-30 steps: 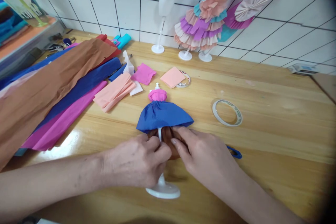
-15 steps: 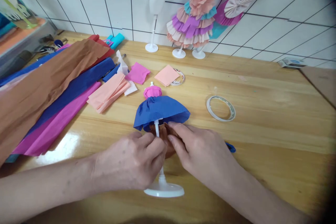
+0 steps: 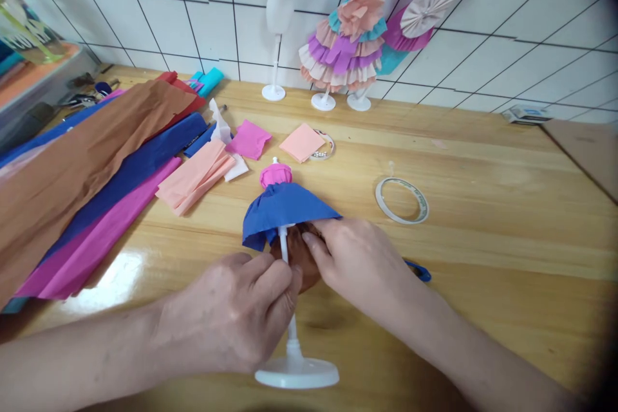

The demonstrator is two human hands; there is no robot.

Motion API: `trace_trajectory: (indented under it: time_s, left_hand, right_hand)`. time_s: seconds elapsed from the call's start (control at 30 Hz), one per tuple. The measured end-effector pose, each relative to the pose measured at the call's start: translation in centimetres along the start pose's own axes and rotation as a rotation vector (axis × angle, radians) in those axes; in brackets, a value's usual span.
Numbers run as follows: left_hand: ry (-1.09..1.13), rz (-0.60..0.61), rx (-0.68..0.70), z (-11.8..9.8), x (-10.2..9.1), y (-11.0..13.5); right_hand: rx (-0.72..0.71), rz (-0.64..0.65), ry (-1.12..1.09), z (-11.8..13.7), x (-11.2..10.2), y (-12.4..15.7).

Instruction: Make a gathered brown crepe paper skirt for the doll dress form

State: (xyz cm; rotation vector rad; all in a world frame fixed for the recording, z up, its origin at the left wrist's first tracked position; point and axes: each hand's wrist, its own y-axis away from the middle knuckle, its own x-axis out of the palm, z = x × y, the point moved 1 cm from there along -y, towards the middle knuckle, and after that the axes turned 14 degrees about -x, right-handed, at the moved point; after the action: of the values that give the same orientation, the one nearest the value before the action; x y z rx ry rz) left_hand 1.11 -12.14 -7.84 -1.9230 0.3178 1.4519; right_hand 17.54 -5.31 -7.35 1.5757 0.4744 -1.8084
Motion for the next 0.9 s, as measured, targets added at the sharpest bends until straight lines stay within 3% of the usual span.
trace_trajectory:
  time_s: [0.3, 0.43, 0.6, 0.77, 0.9]
  left_hand:
    - [0.009, 0.035, -0.016, 0.1, 0.3, 0.6]
    - [0.002, 0.048, -0.025, 0.1, 0.7, 0.8]
    - [-0.034, 0.061, 0.029, -0.1, 1.2, 1.2]
    - [-0.037, 0.002, 0.056, 0.0, 1.5, 1.4]
    - [-0.017, -0.067, -0.033, 0.2, 1.6, 1.3]
  right_hand:
    - [-0.029, -0.047, -0.109, -0.1, 0.0, 0.4]
    - [-0.067, -0.009, -0.151, 0.1, -0.1, 1.3]
    - [-0.024, -0.003, -0.080, 0.1, 0.2, 1.3]
    - [-0.025, -0.059, -0.013, -0.1, 0.5, 1.1]
    - [0.020, -0.036, -0.018, -0.2, 0.6, 1.1]
